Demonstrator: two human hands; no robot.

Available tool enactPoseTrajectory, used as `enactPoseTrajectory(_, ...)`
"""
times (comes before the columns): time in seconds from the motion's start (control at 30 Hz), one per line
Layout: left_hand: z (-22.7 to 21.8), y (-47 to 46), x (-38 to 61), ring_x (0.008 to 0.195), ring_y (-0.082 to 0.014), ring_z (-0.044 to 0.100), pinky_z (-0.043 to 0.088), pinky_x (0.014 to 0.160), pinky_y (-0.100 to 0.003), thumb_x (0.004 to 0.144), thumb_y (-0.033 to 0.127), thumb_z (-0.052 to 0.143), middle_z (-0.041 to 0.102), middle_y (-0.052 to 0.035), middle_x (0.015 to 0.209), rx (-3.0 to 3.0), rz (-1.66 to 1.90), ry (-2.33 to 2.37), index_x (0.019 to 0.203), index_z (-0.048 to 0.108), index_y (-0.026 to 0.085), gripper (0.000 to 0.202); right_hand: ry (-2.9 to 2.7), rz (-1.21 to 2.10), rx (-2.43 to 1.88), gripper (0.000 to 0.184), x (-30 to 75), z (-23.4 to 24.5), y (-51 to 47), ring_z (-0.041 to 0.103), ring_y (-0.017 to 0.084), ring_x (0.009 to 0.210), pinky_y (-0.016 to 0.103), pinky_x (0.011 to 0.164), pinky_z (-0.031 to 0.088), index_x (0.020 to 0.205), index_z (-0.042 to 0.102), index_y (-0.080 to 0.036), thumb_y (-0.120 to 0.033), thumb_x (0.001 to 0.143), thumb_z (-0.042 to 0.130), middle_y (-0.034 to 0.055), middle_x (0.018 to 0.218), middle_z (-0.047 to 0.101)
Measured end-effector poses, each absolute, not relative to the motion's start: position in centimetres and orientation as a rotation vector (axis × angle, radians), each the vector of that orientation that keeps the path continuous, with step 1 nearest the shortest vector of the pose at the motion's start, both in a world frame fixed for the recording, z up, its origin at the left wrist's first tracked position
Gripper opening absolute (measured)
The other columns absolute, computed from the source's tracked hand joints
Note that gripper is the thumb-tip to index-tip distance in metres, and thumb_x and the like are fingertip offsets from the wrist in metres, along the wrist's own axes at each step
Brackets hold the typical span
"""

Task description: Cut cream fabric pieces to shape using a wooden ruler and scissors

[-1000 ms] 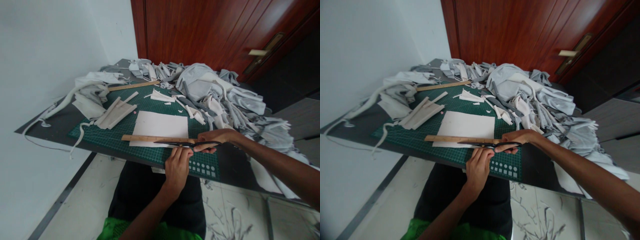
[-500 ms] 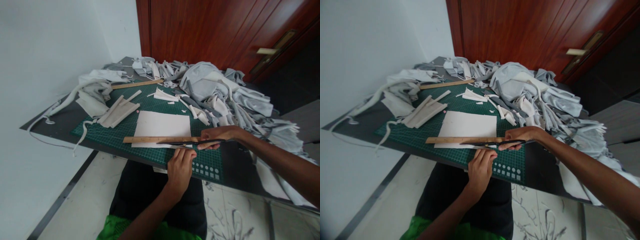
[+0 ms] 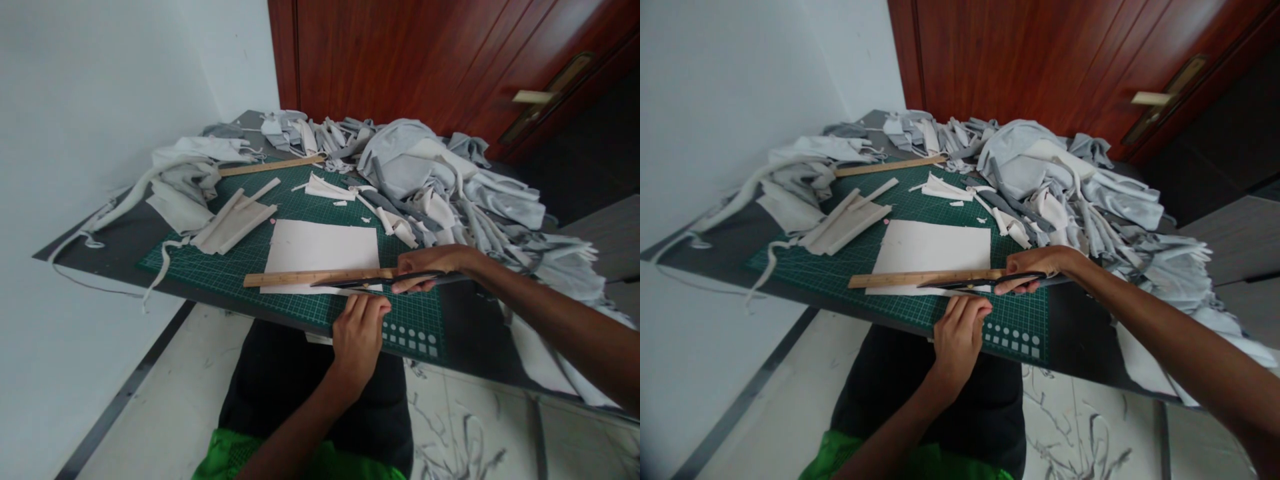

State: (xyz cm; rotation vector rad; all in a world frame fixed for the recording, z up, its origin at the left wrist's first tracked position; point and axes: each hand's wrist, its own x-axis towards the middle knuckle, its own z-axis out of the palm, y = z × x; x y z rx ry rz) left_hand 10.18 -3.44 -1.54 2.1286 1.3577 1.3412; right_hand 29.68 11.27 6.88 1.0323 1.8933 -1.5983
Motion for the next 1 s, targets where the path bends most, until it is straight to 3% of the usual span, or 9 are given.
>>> enactPoseTrajectory(0.53,-1.5,-3.5,10.2,0.086,-0.0163,0.065,0.051,0.077,-0.026,0.100,0.010,0.056,0.071,0.0007,0.087,2.130,1.351,1.367,0.093,0.063,0.021,0.015,1.898,-1.604,0.992,0.071,29.6,6.1,11.4,0.034,0.006,0.042,0.023,0.044,0.024,0.056,0.049,-0.018,-0.084,0.079,0.062,-0.0056,0.046,0.041)
enactPoseTrajectory(1.0,-1.5,-3.6,10.1,0.089,-0.0153,0.065,0.052,0.079,-0.025,0.101,0.013,0.057,0.072,0.0006,0.089,2.108,1.337,1.352,0.094,0.065,0.022,0.014,1.818,-1.616,1.072,0.070,28.2,7.3,10.2,0.040,0.008,0.052,0.024,0.047,0.030,0.065,0.053,-0.017,-0.085,0.075,0.065,-0.0013,0.061,0.049)
